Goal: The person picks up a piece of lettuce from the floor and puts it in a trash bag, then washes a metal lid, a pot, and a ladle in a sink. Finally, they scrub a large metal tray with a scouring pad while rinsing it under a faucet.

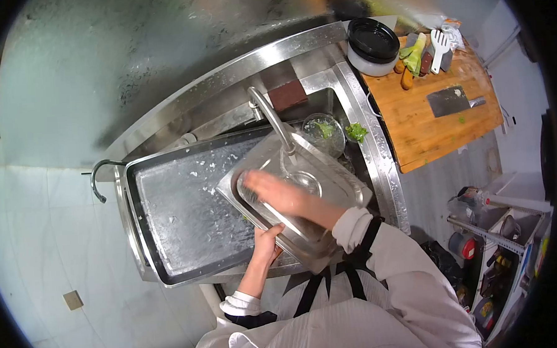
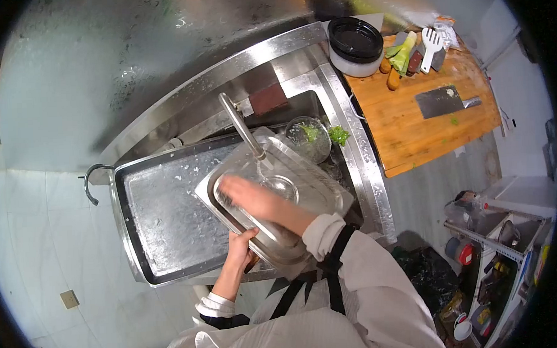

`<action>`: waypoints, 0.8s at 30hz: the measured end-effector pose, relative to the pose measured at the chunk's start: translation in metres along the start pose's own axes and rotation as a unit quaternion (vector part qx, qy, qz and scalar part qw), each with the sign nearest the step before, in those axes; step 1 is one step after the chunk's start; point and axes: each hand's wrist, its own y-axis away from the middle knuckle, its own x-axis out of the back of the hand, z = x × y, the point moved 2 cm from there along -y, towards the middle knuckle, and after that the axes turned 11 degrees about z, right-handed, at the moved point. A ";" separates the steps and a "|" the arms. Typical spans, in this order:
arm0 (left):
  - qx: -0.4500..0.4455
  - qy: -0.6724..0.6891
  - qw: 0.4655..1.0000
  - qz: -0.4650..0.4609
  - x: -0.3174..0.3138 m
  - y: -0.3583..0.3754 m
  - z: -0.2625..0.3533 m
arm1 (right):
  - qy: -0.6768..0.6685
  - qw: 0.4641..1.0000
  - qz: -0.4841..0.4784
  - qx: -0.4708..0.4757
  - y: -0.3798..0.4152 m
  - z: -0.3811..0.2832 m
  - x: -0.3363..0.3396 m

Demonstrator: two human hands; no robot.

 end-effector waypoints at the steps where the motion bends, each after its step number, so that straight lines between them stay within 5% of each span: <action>1: -0.002 -0.024 1.000 -0.006 0.000 0.000 0.003 | 0.067 0.996 0.054 0.022 -0.003 0.012 0.003; 5: -0.030 -0.044 0.998 0.013 0.004 -0.010 0.017 | 0.120 0.992 0.008 0.035 0.012 -0.009 0.020; 7: -0.046 -0.047 0.998 -0.013 0.011 -0.028 0.015 | -0.017 0.999 -0.045 -0.009 0.023 -0.039 0.020; 12: -0.057 -0.153 0.984 -0.070 -0.005 -0.027 0.005 | 0.031 0.994 0.094 -0.038 -0.014 -0.013 0.014; 15: -0.013 -0.112 0.992 -0.055 -0.016 -0.026 0.009 | 0.007 0.995 0.079 -0.059 -0.009 -0.008 0.013; 21: -0.118 -0.201 0.969 -0.082 -0.017 -0.036 0.028 | -0.015 0.992 0.079 -0.100 0.018 -0.031 0.028; 24: -0.094 -0.192 0.973 -0.082 -0.020 -0.039 0.017 | 0.029 0.988 0.125 -0.087 0.004 -0.021 0.024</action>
